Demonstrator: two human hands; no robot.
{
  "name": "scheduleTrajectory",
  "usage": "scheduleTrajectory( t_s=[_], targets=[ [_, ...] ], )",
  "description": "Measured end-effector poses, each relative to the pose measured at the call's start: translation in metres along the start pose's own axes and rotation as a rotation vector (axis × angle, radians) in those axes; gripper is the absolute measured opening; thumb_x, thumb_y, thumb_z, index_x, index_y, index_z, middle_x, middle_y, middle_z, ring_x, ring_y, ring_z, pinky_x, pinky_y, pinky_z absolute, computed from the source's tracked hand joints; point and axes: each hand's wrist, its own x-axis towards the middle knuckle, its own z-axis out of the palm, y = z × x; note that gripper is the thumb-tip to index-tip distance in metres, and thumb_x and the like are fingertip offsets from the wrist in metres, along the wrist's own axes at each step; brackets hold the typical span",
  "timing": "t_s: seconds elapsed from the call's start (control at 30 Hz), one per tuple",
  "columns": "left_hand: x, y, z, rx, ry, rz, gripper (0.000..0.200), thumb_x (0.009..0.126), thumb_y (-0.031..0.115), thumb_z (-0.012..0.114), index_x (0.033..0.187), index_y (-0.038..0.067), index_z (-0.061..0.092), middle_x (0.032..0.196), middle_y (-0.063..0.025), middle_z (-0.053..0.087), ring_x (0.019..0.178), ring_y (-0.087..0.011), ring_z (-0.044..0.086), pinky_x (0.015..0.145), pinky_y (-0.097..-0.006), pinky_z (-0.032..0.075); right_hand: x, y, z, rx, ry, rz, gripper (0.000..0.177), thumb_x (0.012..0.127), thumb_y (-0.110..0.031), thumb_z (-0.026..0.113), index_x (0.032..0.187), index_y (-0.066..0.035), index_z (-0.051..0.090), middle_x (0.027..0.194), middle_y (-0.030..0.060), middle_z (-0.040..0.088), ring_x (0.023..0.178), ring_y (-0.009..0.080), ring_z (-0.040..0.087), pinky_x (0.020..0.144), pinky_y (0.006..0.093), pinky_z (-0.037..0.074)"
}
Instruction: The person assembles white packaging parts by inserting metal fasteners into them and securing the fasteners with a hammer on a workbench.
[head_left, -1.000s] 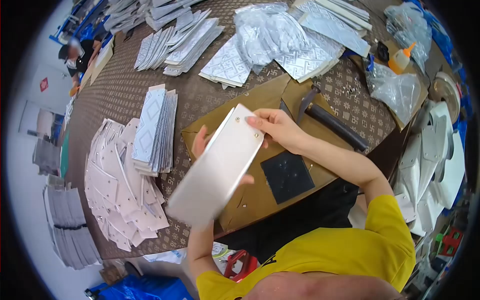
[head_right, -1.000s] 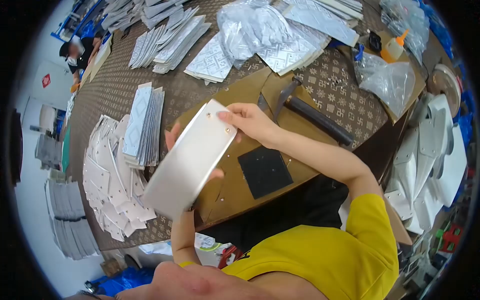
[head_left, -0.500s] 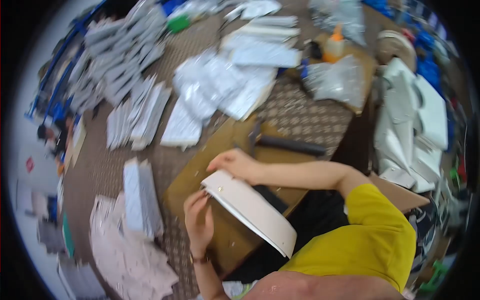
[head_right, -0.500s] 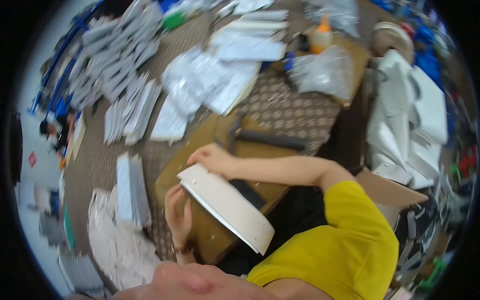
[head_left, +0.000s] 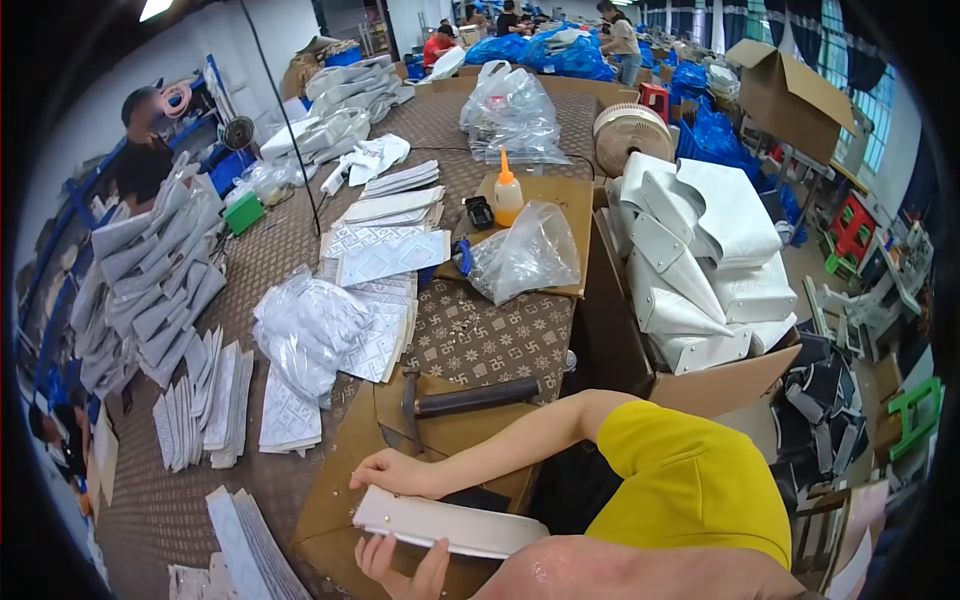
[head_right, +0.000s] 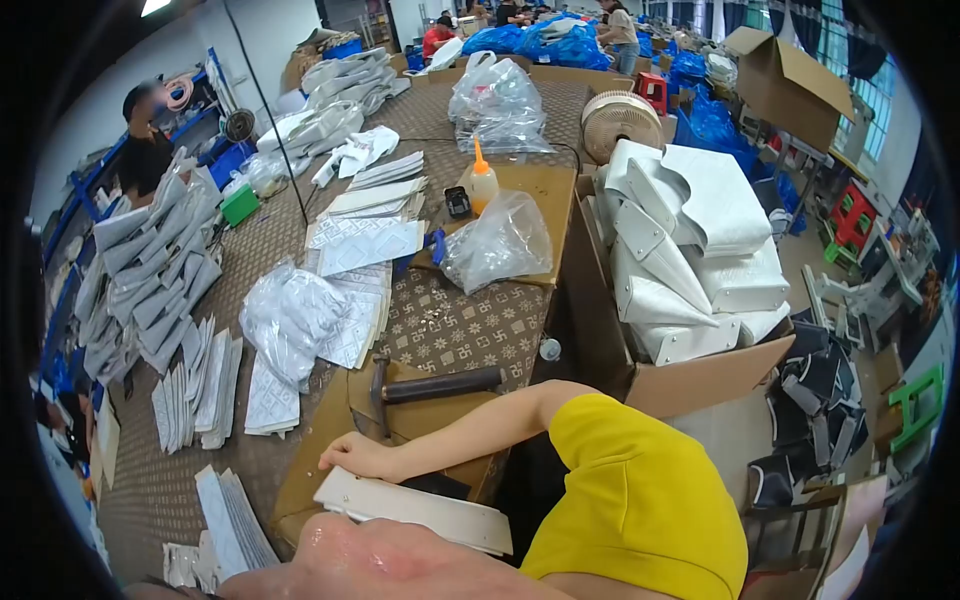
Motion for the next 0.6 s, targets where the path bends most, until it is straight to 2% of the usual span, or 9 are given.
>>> scheduleTrajectory(
  t_s=[0.1,0.13,0.23,0.27,0.33,0.37,0.47,0.53,0.6],
  targets=[
    [0.002,-0.002,-0.014,0.039,-0.076,0.041,0.029,0.093,0.023,0.077,0.120,0.013,0.076,0.127,-0.0156,0.061,0.125,-0.0359,0.056,0.105,-0.0553,0.048,0.001,0.007,0.002,-0.167,-0.110,-0.145,0.023,0.103,-0.020,0.062,0.105,-0.003,0.077,0.090,0.0059,0.074,0.081,0.0147,0.067,0.072,0.0311,0.053],
    [0.001,-0.002,-0.016,-0.101,0.060,0.030,0.027,0.094,0.022,0.075,0.119,0.012,0.076,0.124,-0.0148,0.062,0.122,-0.0350,0.057,0.103,-0.0541,0.049,0.003,0.010,0.002,-0.160,-0.122,-0.145,0.023,0.103,-0.020,0.062,0.105,-0.003,0.077,0.090,0.0059,0.074,0.081,0.0147,0.067,0.072,0.0311,0.053],
    [0.000,-0.008,-0.004,-0.521,0.493,-0.004,0.023,0.096,0.017,0.071,0.116,0.008,0.074,0.118,-0.0126,0.064,0.114,-0.0323,0.060,0.099,-0.0506,0.052,0.005,0.013,-0.006,-0.543,-0.114,-0.625,0.017,0.099,-0.020,0.066,0.102,-0.005,0.075,0.096,0.0103,0.071,0.090,0.0263,0.069,0.076,0.0374,0.054],
    [0.002,-0.013,0.005,-0.666,0.638,-0.009,0.021,0.096,0.015,0.069,0.116,0.007,0.073,0.115,-0.0119,0.064,0.112,-0.0315,0.061,0.097,-0.0494,0.053,0.003,0.013,-0.009,-0.542,-0.118,-0.625,0.017,0.099,-0.020,0.066,0.102,-0.005,0.075,0.096,0.0103,0.071,0.090,0.0263,0.069,0.076,0.0374,0.054],
    [0.008,-0.030,0.027,-0.955,0.922,-0.015,0.019,0.098,0.011,0.066,0.114,0.004,0.072,0.111,-0.0104,0.065,0.106,-0.0297,0.063,0.094,-0.0471,0.054,-0.004,0.013,-0.014,-0.878,-0.133,-0.725,0.013,0.096,-0.020,0.071,0.101,-0.008,0.072,0.101,0.0106,0.064,0.096,0.0296,0.066,0.077,0.0400,0.055],
    [-0.040,-0.054,0.024,-0.948,0.919,-0.014,0.019,0.098,0.011,0.066,0.114,0.004,0.072,0.111,-0.0104,0.065,0.106,-0.0297,0.063,0.094,-0.0471,0.054,-0.006,0.014,-0.015,-1.044,-0.142,-0.775,0.013,0.094,-0.020,0.074,0.101,-0.009,0.071,0.103,0.0107,0.061,0.099,0.0313,0.064,0.078,0.0413,0.055],
    [-0.173,-0.107,0.029,-0.694,0.924,-1.034,0.010,0.097,0.004,0.058,0.104,-0.001,0.064,0.105,-0.0072,0.063,0.092,-0.0236,0.063,0.085,-0.0396,0.056,-0.007,0.018,-0.015,-1.072,-0.183,-0.790,0.015,0.092,-0.021,0.076,0.102,-0.010,0.071,0.104,0.0097,0.057,0.102,0.0300,0.062,0.078,0.0426,0.055],
    [-0.119,-0.089,0.018,-0.790,0.952,-1.064,0.017,0.096,0.010,0.065,0.111,0.002,0.060,0.110,-0.0111,0.061,0.096,-0.0241,0.061,0.084,-0.0380,0.054,-0.010,0.017,-0.013,-1.063,-0.225,-0.811,0.016,0.091,-0.021,0.076,0.102,-0.011,0.071,0.104,0.0092,0.055,0.103,0.0294,0.061,0.078,0.0433,0.055],
    [-0.070,-0.069,0.000,-1.012,0.995,-1.125,0.042,0.094,0.020,0.078,0.124,0.007,0.051,0.119,-0.0190,0.056,0.105,-0.0250,0.058,0.082,-0.0349,0.051,-0.014,0.011,-0.012,-1.053,-0.172,-0.779,0.017,0.087,-0.023,0.079,0.099,-0.012,0.073,0.104,0.0090,0.058,0.105,0.0304,0.062,0.081,0.0429,0.056]
  ],
)
